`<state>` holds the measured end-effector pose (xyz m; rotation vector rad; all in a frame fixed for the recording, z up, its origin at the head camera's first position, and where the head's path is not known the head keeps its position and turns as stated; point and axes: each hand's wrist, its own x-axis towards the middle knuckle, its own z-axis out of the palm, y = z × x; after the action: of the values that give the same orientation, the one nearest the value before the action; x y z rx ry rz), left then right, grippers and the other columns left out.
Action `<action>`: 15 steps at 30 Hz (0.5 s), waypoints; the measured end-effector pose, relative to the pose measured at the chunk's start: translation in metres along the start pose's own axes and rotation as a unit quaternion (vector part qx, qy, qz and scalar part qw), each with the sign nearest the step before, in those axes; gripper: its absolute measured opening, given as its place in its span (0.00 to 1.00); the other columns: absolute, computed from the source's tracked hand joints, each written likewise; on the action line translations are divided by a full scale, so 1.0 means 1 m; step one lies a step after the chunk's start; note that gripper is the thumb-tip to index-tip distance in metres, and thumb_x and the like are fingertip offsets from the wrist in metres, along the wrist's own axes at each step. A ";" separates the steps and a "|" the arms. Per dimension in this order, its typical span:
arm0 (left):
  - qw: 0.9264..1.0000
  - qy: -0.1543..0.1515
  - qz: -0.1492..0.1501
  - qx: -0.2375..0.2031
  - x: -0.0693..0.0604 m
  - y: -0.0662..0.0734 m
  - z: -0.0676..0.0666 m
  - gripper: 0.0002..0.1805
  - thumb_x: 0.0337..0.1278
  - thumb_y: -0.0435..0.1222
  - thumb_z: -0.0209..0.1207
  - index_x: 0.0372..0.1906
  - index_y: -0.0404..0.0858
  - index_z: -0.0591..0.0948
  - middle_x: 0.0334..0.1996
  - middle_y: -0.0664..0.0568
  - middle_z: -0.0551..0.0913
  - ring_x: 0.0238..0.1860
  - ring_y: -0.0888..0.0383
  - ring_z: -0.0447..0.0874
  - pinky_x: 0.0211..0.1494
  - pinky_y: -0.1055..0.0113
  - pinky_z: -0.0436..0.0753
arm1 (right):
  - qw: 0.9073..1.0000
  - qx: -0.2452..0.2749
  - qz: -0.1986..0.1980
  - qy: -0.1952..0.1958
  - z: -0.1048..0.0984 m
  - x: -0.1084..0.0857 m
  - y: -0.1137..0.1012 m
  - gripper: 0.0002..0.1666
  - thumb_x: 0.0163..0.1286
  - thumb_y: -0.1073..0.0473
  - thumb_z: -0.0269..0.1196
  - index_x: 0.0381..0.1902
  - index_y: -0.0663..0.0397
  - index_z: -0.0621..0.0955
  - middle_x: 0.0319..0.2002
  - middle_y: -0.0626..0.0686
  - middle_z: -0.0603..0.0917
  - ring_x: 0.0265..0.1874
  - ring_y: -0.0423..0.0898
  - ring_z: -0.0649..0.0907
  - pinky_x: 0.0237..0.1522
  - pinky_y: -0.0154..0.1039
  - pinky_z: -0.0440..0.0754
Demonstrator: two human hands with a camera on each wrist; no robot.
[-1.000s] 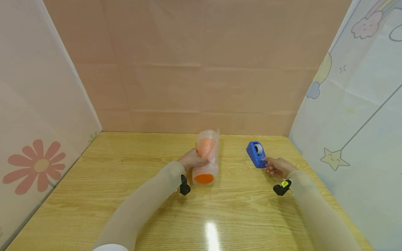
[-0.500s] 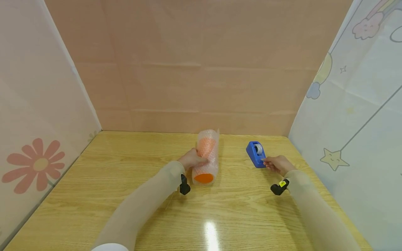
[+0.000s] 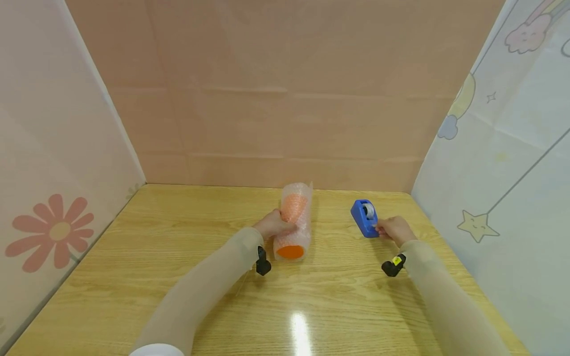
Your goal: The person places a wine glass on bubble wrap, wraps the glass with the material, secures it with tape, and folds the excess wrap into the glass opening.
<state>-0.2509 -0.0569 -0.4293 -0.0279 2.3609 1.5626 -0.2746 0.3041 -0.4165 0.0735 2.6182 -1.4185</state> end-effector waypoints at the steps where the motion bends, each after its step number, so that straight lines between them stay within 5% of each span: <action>1: 1.000 0.001 0.000 0.003 0.000 0.000 0.000 0.41 0.51 0.42 0.68 0.66 0.32 0.61 0.57 0.41 0.72 0.51 0.49 0.76 0.59 0.55 0.77 | 1.000 -0.018 -0.004 0.006 0.000 -0.001 -0.001 0.19 0.71 0.61 0.51 0.44 0.77 0.77 0.30 0.51 0.83 0.25 0.38 0.79 0.34 0.33 0.83; 8: 1.000 0.005 -0.001 0.013 0.001 0.000 0.001 0.40 0.51 0.42 0.68 0.65 0.32 0.62 0.57 0.41 0.72 0.53 0.49 0.75 0.61 0.54 0.76 | 0.988 -0.146 -0.018 0.038 0.003 -0.004 -0.013 0.16 0.72 0.55 0.53 0.38 0.66 0.77 0.33 0.58 0.84 0.34 0.52 0.81 0.33 0.39 0.74; 15: 1.000 0.006 0.002 0.021 0.001 -0.001 -0.001 0.40 0.51 0.43 0.68 0.64 0.31 0.63 0.56 0.41 0.72 0.51 0.49 0.76 0.58 0.55 0.78 | 0.996 -0.084 -0.023 0.019 0.002 -0.001 -0.023 0.19 0.72 0.59 0.50 0.42 0.73 0.77 0.32 0.56 0.85 0.30 0.44 0.84 0.43 0.41 0.83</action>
<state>-0.2517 -0.0587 -0.4304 -0.0240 2.4045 1.5170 -0.2759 0.2901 -0.3982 0.0198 2.7757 -1.2153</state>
